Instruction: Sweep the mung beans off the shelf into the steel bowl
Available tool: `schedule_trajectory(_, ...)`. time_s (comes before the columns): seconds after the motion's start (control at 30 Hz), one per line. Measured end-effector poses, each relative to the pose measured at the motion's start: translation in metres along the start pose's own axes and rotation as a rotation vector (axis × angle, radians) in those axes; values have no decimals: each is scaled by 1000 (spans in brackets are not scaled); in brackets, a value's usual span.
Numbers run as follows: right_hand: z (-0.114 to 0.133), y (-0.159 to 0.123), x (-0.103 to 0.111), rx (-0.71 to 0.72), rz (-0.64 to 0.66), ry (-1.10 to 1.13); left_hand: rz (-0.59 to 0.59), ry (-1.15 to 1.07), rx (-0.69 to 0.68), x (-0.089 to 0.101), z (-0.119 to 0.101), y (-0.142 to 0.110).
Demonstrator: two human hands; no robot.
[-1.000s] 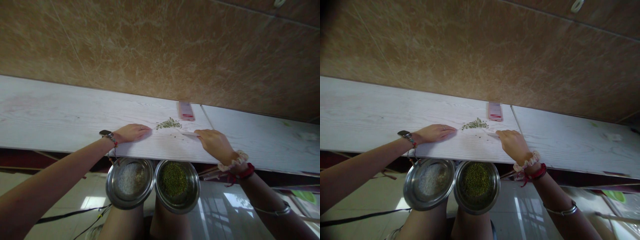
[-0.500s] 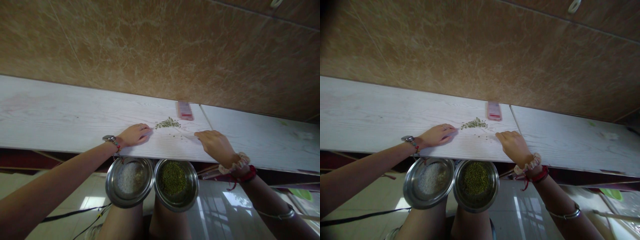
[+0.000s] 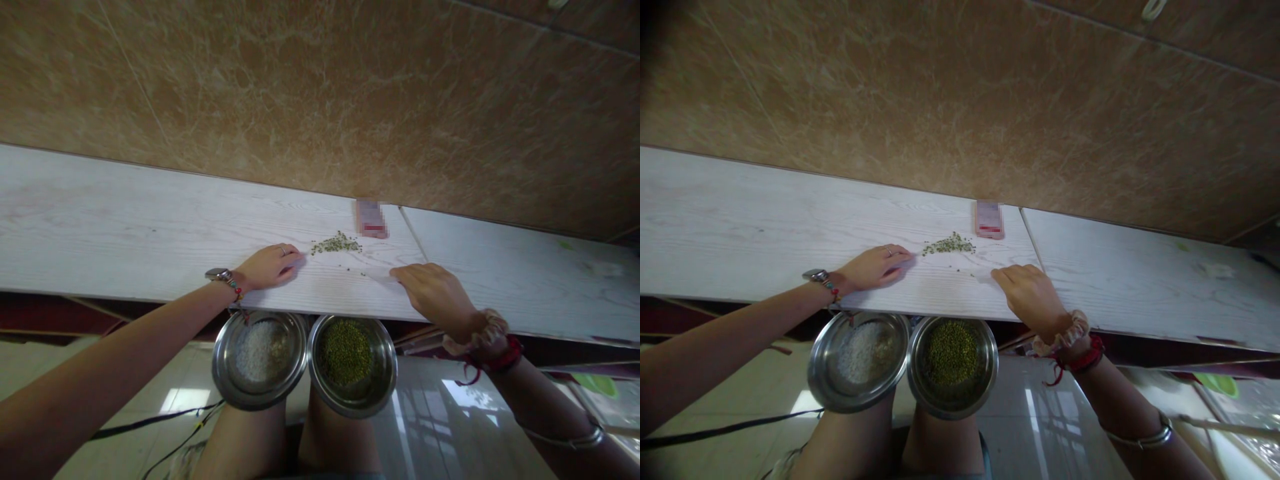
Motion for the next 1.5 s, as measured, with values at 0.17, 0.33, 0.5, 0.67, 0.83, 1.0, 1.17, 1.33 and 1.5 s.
schedule_trajectory(0.17,6,-1,5,30,-26,-7,-2,-4,4,0,0,-1)
schedule_trajectory(0.33,6,-5,15,0,-56,-31,-7,-9,-1,0,0,0)
schedule_trajectory(0.5,2,-11,13,-7,-57,-34,-19,-8,-8,1,-1,0)
schedule_trajectory(0.67,-3,-14,3,-31,-24,-16,-38,5,-19,1,-2,0)
schedule_trajectory(0.83,-3,-11,2,-13,-75,-41,-32,3,-13,0,0,0)
schedule_trajectory(1.0,-5,-14,15,-21,-128,-34,-43,-2,-12,1,0,0)
schedule_trajectory(1.17,1,-18,12,27,-121,5,-51,-7,-12,1,0,-1)
schedule_trajectory(1.33,-10,-7,-10,-58,-96,4,-53,-4,-20,1,-1,-1)
schedule_trajectory(1.5,-13,-5,-2,-31,-149,-8,-51,-12,-10,2,0,-1)
Point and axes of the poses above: each hand's wrist, its own y-axis towards the middle knuckle, its own x-axis out of the back of the hand, z = x × y, the point moved 8 cm from there along y, towards the middle knuckle, and after that the axes turned 6 degrees about x, right-handed, at the moved point
